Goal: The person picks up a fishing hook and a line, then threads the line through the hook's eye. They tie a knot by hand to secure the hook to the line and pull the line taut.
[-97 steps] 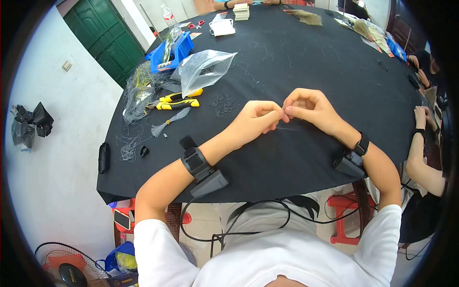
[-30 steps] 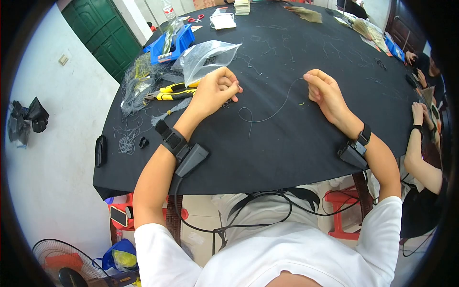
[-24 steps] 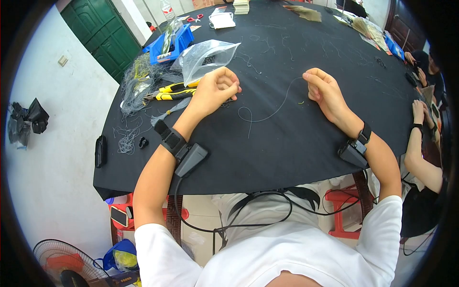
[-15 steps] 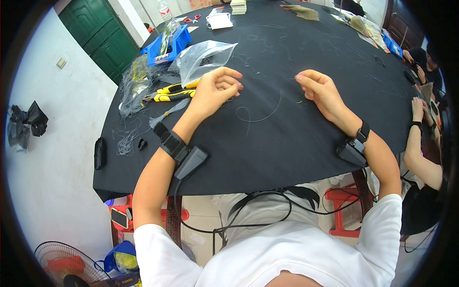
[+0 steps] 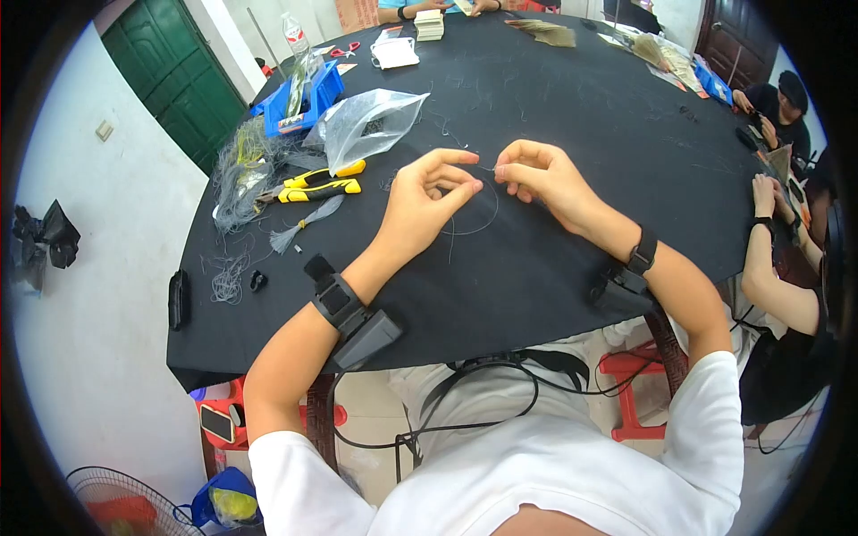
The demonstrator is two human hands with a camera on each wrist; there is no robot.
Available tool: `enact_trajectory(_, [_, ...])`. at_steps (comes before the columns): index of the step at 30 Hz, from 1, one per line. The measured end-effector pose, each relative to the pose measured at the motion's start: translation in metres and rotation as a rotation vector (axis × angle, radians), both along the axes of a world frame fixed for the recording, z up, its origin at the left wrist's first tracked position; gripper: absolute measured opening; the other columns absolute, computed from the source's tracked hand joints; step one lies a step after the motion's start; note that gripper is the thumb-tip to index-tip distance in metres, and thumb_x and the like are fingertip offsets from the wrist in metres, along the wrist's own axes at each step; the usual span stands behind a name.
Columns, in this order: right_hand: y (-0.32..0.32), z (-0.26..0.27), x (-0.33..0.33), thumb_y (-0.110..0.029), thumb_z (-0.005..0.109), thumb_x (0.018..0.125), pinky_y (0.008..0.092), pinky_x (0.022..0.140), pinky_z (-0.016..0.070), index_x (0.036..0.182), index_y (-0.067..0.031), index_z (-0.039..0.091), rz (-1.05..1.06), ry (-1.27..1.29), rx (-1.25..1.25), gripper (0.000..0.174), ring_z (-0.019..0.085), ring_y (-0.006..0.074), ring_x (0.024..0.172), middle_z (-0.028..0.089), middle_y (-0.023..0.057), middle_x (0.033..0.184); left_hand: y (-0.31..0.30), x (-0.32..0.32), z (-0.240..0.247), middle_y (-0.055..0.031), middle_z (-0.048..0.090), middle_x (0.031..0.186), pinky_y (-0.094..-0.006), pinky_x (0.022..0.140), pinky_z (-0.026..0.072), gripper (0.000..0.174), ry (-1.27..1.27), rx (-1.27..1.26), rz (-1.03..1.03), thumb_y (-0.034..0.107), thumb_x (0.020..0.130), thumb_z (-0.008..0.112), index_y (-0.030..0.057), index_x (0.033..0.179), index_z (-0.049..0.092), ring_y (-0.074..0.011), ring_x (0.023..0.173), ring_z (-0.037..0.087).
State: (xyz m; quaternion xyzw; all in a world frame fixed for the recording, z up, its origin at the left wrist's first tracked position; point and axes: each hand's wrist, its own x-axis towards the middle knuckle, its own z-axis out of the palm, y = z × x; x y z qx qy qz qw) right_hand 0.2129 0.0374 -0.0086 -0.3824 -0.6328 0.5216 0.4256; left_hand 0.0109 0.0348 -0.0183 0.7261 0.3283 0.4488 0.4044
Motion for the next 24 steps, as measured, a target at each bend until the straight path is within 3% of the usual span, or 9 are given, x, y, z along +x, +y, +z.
enact_trajectory(3, [0.004, -0.009, 0.006, -0.014, 0.059, 0.082, 0.0181, 0.054, 0.0389, 0.088, -0.0048, 0.058, 0.101, 0.017, -0.021, 0.011, 0.053, 0.0057, 0.063, 0.061, 0.0021, 0.076, -0.002, 0.002, 0.001, -0.0013, 0.064, 0.082, -0.0156, 0.058, 0.0406, 0.031, 0.107, 0.013, 0.014, 0.008, 0.083, 0.063, 0.0035, 0.113, 0.06, -0.0009, 0.067, 0.053])
enact_trajectory(7, [0.003, -0.008, 0.009, -0.014, 0.058, 0.083, 0.0175, 0.055, 0.0394, 0.088, -0.0047, 0.058, 0.157, 0.005, 0.008, 0.01, 0.055, 0.0055, 0.064, 0.062, 0.0027, 0.077, -0.002, 0.006, -0.007, -0.0031, 0.067, 0.075, -0.0198, 0.044, 0.0317, 0.021, 0.137, 0.067, 0.037, 0.012, 0.079, 0.065, 0.0055, 0.098, 0.068, -0.0013, 0.049, 0.039])
enact_trajectory(13, [0.002, -0.011, 0.009, -0.014, 0.058, 0.084, 0.0173, 0.056, 0.0402, 0.089, -0.0053, 0.059, 0.151, 0.007, 0.082, 0.011, 0.057, 0.006, 0.065, 0.064, 0.0034, 0.079, 0.002, 0.005, -0.011, -0.0035, 0.069, 0.075, -0.0203, 0.043, 0.028, 0.016, 0.145, 0.128, 0.05, 0.014, 0.078, 0.065, 0.0067, 0.091, 0.07, -0.0021, 0.045, 0.034])
enact_trajectory(16, [0.001, -0.008, 0.01, -0.015, 0.058, 0.084, 0.0174, 0.056, 0.04, 0.09, -0.0049, 0.059, 0.176, -0.014, 0.047, 0.012, 0.057, 0.0059, 0.067, 0.064, 0.0036, 0.08, -0.005, 0.005, -0.002, -0.0017, 0.066, 0.081, -0.0157, 0.054, 0.0385, 0.014, 0.241, 0.059, 0.052, 0.009, 0.081, 0.064, 0.0009, 0.093, 0.068, -0.0002, 0.062, 0.051])
enact_trajectory(19, [-0.002, -0.005, 0.009, -0.013, 0.058, 0.084, 0.0185, 0.058, 0.0422, 0.091, -0.0032, 0.059, 0.19, -0.039, 0.039, 0.012, 0.058, 0.0067, 0.068, 0.064, 0.0045, 0.08, -0.002, 0.005, -0.007, -0.0038, 0.069, 0.075, -0.0201, 0.041, 0.0267, 0.016, 0.166, 0.1, 0.062, 0.013, 0.077, 0.065, 0.0055, 0.09, 0.069, -0.0007, 0.044, 0.034])
enact_trajectory(22, [0.001, -0.01, 0.009, -0.011, 0.058, 0.084, 0.0202, 0.062, 0.0457, 0.092, -0.0011, 0.059, 0.208, 0.012, 0.09, 0.012, 0.059, 0.0082, 0.069, 0.064, 0.0054, 0.079, -0.004, 0.005, -0.004, -0.004, 0.069, 0.074, -0.0199, 0.041, 0.0266, 0.016, 0.193, 0.101, 0.081, 0.013, 0.076, 0.065, 0.0049, 0.089, 0.069, -0.0004, 0.044, 0.034])
enact_trajectory(24, [0.0, -0.01, 0.008, -0.01, 0.059, 0.084, 0.0209, 0.064, 0.0472, 0.092, -0.0003, 0.059, 0.204, 0.01, 0.079, 0.012, 0.059, 0.0088, 0.07, 0.064, 0.0057, 0.079, -0.007, 0.005, 0.0, -0.0006, 0.067, 0.076, -0.0167, 0.046, 0.0311, 0.014, 0.234, 0.066, 0.081, 0.011, 0.079, 0.065, 0.0034, 0.09, 0.069, 0.001, 0.051, 0.041])
